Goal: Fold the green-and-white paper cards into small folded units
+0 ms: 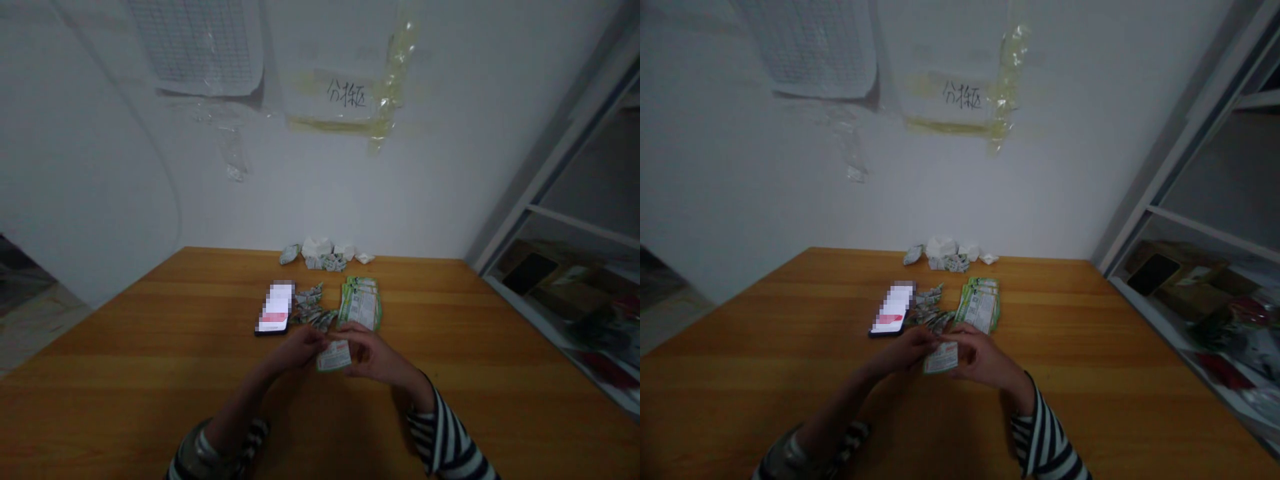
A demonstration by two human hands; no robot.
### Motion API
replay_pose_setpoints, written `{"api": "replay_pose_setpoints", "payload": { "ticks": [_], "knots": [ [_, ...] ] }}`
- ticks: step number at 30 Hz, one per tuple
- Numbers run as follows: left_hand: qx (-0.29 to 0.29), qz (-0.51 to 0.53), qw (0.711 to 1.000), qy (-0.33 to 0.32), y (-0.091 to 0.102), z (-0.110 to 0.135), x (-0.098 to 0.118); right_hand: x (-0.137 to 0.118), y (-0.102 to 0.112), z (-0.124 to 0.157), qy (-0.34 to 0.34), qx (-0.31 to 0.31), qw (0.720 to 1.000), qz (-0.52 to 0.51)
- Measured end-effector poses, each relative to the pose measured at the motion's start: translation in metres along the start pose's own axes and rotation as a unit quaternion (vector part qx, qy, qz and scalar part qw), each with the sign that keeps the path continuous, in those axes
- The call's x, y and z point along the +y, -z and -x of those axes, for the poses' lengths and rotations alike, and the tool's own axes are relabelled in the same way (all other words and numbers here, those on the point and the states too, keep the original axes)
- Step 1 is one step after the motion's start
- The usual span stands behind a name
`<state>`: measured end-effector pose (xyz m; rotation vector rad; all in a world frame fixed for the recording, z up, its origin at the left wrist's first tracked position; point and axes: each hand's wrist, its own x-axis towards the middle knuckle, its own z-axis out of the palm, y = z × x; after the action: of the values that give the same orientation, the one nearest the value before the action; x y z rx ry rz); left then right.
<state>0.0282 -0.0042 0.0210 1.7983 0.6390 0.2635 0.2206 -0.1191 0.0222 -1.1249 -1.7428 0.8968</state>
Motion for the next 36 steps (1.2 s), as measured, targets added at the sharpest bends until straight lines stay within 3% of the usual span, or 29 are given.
{"api": "replay_pose_setpoints", "payload": {
  "ticks": [4,7,13,19,30,36],
  "knots": [
    [-0.019,-0.061,0.998,-0.007,0.001,0.0,-0.003,-0.007,-0.002,0.001,-0.032,-0.07,0.996,-0.036],
    [-0.034,-0.092,0.995,-0.008,-0.001,0.001,-0.003,0.0,-0.007,0.002,-0.067,-0.089,0.989,-0.096],
    [-0.071,-0.118,0.99,-0.012,-0.005,0.005,0.005,0.019,-0.015,0.001,-0.077,0.039,0.996,-0.016],
    [-0.074,-0.124,0.989,-0.014,0.001,0.009,0.011,0.021,-0.013,0.001,-0.107,0.121,0.983,-0.09],
    [-0.03,-0.137,0.989,-0.035,-0.01,0.008,0.016,0.026,-0.013,0.001,-0.12,0.143,0.978,-0.088],
    [-0.086,-0.078,0.989,-0.096,-0.013,0.007,0.02,0.027,-0.015,0.0,-0.123,0.151,0.977,-0.086]
  ]
}}
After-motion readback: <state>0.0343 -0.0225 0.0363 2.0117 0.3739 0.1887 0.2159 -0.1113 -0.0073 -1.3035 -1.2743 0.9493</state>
